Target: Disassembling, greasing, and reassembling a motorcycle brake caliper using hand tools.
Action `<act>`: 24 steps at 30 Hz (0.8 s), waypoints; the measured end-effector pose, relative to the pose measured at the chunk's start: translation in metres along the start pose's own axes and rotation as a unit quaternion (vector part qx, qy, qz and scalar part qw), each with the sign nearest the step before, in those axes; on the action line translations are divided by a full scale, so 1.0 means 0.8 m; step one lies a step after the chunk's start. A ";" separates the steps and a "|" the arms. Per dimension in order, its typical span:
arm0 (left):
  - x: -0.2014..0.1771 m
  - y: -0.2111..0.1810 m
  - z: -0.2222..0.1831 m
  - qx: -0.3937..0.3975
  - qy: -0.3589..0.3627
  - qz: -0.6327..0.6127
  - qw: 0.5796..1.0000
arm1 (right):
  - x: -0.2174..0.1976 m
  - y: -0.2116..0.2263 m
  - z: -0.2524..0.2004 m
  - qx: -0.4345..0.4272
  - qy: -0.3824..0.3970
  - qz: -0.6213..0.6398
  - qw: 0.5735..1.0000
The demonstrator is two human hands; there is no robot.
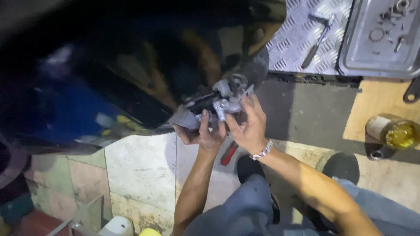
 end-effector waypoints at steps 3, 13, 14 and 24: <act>-0.008 -0.051 0.075 0.165 0.065 0.130 0.976 | -0.006 -0.001 0.003 0.006 0.023 0.015 1.000; 0.001 -0.027 -0.015 -0.053 0.011 0.069 0.996 | -0.025 -0.010 0.039 0.034 0.114 0.105 0.987; 0.002 -0.024 -0.017 -0.064 0.010 0.062 0.996 | -0.025 -0.002 0.039 0.035 0.111 0.091 0.989; 0.001 -0.020 0.009 -0.057 -0.002 0.006 0.998 | -0.025 0.005 0.036 -0.027 0.126 0.021 0.991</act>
Point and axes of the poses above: each hand's wrist, its own z-axis towards the middle knuckle, its own x-axis out of the palm, y = z × x, the point moved 5 cm from there along z, towards the middle knuckle, and after that the axes turned 1 degree about -x, right-handed, at the moved point
